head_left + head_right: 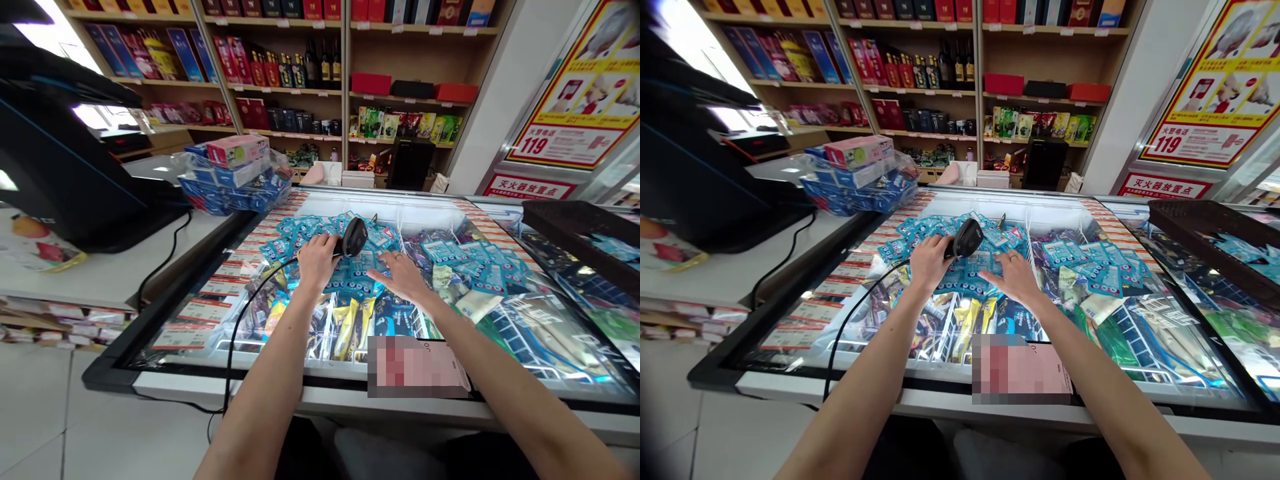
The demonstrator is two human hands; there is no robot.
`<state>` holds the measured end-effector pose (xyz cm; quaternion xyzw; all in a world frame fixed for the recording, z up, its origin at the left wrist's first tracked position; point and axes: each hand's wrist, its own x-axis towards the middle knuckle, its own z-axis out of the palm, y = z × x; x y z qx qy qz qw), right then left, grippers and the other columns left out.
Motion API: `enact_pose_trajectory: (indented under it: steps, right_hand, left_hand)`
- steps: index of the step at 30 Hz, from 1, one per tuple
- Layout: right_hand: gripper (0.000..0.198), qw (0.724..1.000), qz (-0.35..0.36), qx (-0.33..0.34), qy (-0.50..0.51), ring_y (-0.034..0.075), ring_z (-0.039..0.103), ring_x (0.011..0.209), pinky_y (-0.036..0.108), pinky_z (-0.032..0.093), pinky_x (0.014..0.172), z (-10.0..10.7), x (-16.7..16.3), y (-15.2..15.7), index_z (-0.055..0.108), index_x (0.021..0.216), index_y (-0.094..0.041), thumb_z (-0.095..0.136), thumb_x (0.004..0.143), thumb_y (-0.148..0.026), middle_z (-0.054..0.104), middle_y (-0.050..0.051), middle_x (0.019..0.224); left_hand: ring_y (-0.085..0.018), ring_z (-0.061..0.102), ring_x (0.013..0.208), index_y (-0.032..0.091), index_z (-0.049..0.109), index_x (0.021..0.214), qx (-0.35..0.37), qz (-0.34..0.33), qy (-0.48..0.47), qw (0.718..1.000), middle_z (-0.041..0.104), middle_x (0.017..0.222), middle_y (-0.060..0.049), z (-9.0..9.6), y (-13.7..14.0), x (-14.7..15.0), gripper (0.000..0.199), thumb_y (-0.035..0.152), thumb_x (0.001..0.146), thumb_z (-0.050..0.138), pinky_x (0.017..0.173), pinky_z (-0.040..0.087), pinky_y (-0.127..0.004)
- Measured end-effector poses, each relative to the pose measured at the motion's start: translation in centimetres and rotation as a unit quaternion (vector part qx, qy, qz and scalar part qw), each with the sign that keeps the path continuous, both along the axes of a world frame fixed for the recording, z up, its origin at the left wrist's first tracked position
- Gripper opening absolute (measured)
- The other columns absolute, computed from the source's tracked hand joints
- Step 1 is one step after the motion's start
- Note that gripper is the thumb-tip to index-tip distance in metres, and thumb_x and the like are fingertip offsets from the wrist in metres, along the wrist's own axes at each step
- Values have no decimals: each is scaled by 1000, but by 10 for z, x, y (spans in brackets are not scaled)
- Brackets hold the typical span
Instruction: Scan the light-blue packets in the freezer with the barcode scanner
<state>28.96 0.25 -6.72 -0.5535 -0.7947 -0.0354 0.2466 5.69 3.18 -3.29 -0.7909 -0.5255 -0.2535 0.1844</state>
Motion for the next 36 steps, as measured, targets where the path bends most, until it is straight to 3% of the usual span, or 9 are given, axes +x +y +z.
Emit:
enact_pose_trajectory:
  steps: [4, 9, 13, 15, 20, 23, 26, 36]
  right_hand:
    - [56, 999, 7, -34, 23, 27, 57, 96, 41, 45, 86, -5, 10, 8, 58, 110, -19, 53, 80, -66, 61, 10, 97]
    - [32, 990, 36, -71, 116, 24, 57, 97, 39, 46, 86, -12, 24, 15, 59, 98, -22, 58, 82, -49, 60, 8, 105]
    - [30, 977, 13, -88, 194, 22, 60, 84, 40, 47, 79, -15, 31, 17, 56, 92, -23, 62, 78, -49, 62, 6, 102]
    - [33, 959, 0, -98, 266, 21, 61, 75, 39, 49, 72, -17, 34, 19, 54, 94, -24, 62, 76, -50, 64, 4, 94]
    - [41, 874, -19, -106, 473, 23, 65, 67, 35, 49, 54, -23, 42, 22, 45, 102, -25, 58, 76, -54, 63, 1, 78]
    - [42, 865, -54, -79, 492, 24, 66, 65, 35, 48, 50, -25, 46, 24, 44, 107, -25, 55, 78, -54, 65, 4, 81]
    - [43, 860, -76, -64, 500, 25, 68, 69, 37, 52, 56, -27, 49, 27, 44, 110, -23, 52, 80, -52, 66, 5, 80]
    - [39, 848, -52, -83, 521, 26, 69, 74, 38, 54, 60, -28, 49, 31, 45, 109, -24, 55, 78, -46, 67, 5, 82]
  left_hand:
    - [-27, 54, 100, 24, 56, 114, -8, 2, 9, 1000, 62, 101, -8, -1, 1, 0, 36, 32, 80, 65, 80, 39, -37]
    - [-26, 54, 99, 24, 56, 114, 1, 4, 16, 1000, 62, 99, -7, -1, 1, 0, 36, 32, 80, 65, 80, 40, -37]
    - [-26, 55, 99, 24, 56, 115, 5, 2, 11, 1000, 63, 100, -6, 0, 1, 0, 38, 31, 79, 66, 80, 41, -37]
    - [-26, 55, 99, 24, 55, 116, 3, -3, 11, 1000, 63, 102, -6, 2, 1, -1, 40, 29, 78, 66, 80, 41, -37]
    - [-27, 55, 101, 24, 54, 119, -3, -26, 25, 999, 63, 104, -7, 6, -1, 1, 42, 30, 79, 65, 80, 41, -37]
    - [-26, 54, 103, 23, 53, 120, -11, -53, 31, 998, 63, 106, -8, 7, -2, 5, 42, 31, 80, 64, 83, 41, -37]
    - [-26, 55, 103, 24, 54, 119, -28, -78, 42, 996, 62, 106, -8, 6, -3, 10, 40, 32, 81, 63, 84, 41, -38]
    - [-26, 55, 103, 24, 54, 120, -48, -103, 67, 991, 63, 107, -8, -1, -8, 23, 44, 32, 78, 67, 83, 40, -38]
